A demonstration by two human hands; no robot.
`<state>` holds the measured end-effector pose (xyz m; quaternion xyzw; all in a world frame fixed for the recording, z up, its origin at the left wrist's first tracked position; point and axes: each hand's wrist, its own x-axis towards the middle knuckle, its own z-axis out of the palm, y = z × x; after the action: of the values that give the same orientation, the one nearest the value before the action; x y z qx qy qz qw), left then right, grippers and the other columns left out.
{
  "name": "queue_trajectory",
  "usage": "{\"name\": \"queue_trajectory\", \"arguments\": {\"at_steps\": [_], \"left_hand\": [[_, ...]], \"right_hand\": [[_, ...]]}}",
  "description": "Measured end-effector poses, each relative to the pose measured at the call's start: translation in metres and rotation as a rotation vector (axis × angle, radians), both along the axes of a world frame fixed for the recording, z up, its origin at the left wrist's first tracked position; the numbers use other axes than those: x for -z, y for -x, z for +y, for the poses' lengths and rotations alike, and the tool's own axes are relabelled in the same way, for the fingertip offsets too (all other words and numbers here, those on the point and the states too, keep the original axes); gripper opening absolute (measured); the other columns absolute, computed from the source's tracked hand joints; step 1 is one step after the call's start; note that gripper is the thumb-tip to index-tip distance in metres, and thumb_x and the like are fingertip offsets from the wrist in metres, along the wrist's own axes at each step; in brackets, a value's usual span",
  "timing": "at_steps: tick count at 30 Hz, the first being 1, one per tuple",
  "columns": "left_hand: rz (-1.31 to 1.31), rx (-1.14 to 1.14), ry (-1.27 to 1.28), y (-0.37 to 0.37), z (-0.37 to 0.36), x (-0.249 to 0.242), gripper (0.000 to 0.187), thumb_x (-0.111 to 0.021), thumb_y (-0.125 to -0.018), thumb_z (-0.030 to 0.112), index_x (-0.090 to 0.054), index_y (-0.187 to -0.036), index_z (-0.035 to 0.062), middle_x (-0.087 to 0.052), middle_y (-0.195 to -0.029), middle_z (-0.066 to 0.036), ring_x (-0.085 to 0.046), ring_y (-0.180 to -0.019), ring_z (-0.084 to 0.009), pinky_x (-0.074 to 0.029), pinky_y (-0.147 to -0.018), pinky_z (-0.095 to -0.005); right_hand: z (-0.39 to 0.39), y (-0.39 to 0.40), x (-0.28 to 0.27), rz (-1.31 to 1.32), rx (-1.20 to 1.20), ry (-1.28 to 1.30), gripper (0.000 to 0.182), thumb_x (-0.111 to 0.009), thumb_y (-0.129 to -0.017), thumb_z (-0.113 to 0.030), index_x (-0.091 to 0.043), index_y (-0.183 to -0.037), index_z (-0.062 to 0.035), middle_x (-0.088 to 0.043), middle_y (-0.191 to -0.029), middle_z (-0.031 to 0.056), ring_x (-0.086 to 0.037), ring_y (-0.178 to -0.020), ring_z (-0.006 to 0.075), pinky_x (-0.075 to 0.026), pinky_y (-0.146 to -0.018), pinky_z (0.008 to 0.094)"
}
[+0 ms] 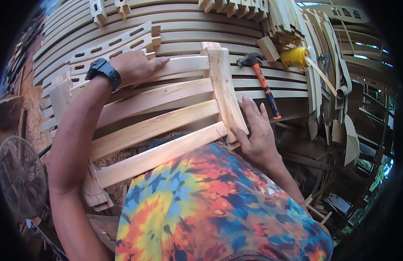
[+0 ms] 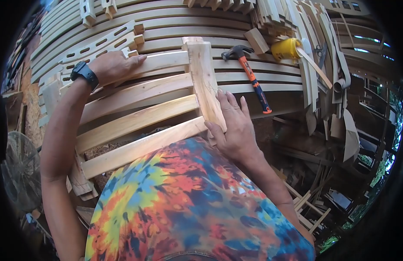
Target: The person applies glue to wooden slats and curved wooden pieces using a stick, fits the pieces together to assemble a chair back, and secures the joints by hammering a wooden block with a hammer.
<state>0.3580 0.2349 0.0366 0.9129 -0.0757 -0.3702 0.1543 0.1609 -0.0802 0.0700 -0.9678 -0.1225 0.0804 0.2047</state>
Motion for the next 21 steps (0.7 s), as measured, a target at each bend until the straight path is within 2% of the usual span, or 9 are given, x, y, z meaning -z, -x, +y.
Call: {"name": "queue_trajectory", "arguments": {"at_steps": [3,5,8,11,15,17,18,19,21], "left_hand": [[0.044,-0.022,-0.003,-0.003,-0.002,0.000,0.093,-0.041,-0.096,0.077,-0.074,-0.081,-0.0081,-0.071,-0.071,-0.024,-0.073,-0.072,-0.0335,-0.056,-0.075,-0.0433],[-0.030,0.010,-0.016,-0.005,0.001,0.009,0.094,-0.041,-0.096,0.078,-0.075,-0.086,-0.0096,-0.072,-0.079,-0.028,-0.073,-0.081,-0.0353,-0.055,-0.080,-0.0443],[0.011,0.012,-0.020,-0.005,0.001,0.007,0.096,-0.041,-0.096,0.078,-0.075,-0.091,-0.0110,-0.072,-0.088,-0.031,-0.072,-0.087,-0.0377,-0.054,-0.082,-0.0458],[-0.033,0.049,-0.007,-0.003,0.005,0.011,0.096,-0.040,-0.096,0.078,-0.074,-0.093,-0.0115,-0.072,-0.090,-0.032,-0.072,-0.087,-0.0390,-0.054,-0.084,-0.0467],[-0.072,0.072,-0.007,-0.003,0.006,0.013,0.098,-0.038,-0.096,0.079,-0.074,-0.095,-0.0125,-0.071,-0.091,-0.033,-0.071,-0.088,-0.0403,-0.053,-0.085,-0.0469],[-0.086,0.088,-0.013,-0.003,0.006,0.014,0.096,-0.037,-0.096,0.079,-0.075,-0.094,-0.0090,-0.072,-0.088,-0.031,-0.071,-0.085,-0.0382,-0.053,-0.084,-0.0468],[-0.085,0.082,-0.018,-0.004,0.004,0.015,0.096,-0.037,-0.096,0.079,-0.075,-0.094,-0.0090,-0.072,-0.088,-0.031,-0.071,-0.085,-0.0382,-0.053,-0.084,-0.0468],[-0.071,0.093,0.006,-0.004,0.001,0.015,0.095,-0.035,-0.096,0.080,-0.076,-0.092,-0.0067,-0.072,-0.087,-0.029,-0.071,-0.083,-0.0371,-0.053,-0.082,-0.0467],[-0.111,0.144,-0.006,-0.005,0.008,0.023,0.093,-0.031,-0.096,0.080,-0.076,-0.089,-0.0009,-0.072,-0.081,-0.023,-0.069,-0.077,-0.0341,-0.053,-0.078,-0.0462]], "right_hand": [[-0.007,0.005,0.002,0.165,-0.053,-0.110,0.079,-0.072,-0.092,-0.030,-0.038,-0.151,0.0089,-0.054,-0.145,0.0274,-0.045,-0.142,0.0426,-0.025,-0.121,0.0581],[-0.001,0.013,0.010,0.243,-0.085,-0.176,0.079,-0.070,-0.094,-0.034,-0.036,-0.152,0.0083,-0.052,-0.147,0.0281,-0.041,-0.146,0.0427,-0.022,-0.124,0.0558],[0.007,0.021,0.021,0.320,-0.162,-0.116,0.069,-0.061,-0.101,-0.033,-0.037,-0.151,0.0076,-0.045,-0.153,0.0291,-0.030,-0.152,0.0413,-0.017,-0.127,0.0517],[0.001,0.031,0.018,0.271,-0.174,0.045,0.070,-0.061,-0.101,-0.034,-0.037,-0.151,0.0074,-0.049,-0.149,0.0292,-0.035,-0.149,0.0418,-0.018,-0.126,0.0532],[0.005,0.028,-0.010,0.380,-0.112,0.005,0.071,-0.062,-0.100,-0.035,-0.037,-0.152,0.0068,-0.049,-0.149,0.0271,-0.038,-0.147,0.0402,-0.020,-0.125,0.0547],[0.010,0.023,-0.025,0.437,0.003,-0.043,0.073,-0.064,-0.099,-0.034,-0.037,-0.152,0.0073,-0.058,-0.139,0.0237,-0.054,-0.132,0.0398,-0.023,-0.124,0.0561],[0.012,0.023,-0.024,0.352,-0.010,-0.095,0.073,-0.066,-0.097,-0.032,-0.037,-0.154,0.0045,-0.064,-0.126,0.0206,-0.066,-0.112,0.0392,-0.023,-0.124,0.0560],[0.012,0.025,-0.017,0.357,-0.022,-0.107,0.073,-0.066,-0.097,-0.032,-0.037,-0.154,0.0045,-0.064,-0.126,0.0206,-0.066,-0.112,0.0392,-0.023,-0.124,0.0560],[0.016,0.025,0.011,0.101,-0.138,-0.120,0.072,-0.068,-0.096,-0.025,-0.038,-0.155,0.0008,-0.068,-0.118,0.0190,-0.071,-0.096,0.0347,-0.037,-0.116,0.0518]]}}
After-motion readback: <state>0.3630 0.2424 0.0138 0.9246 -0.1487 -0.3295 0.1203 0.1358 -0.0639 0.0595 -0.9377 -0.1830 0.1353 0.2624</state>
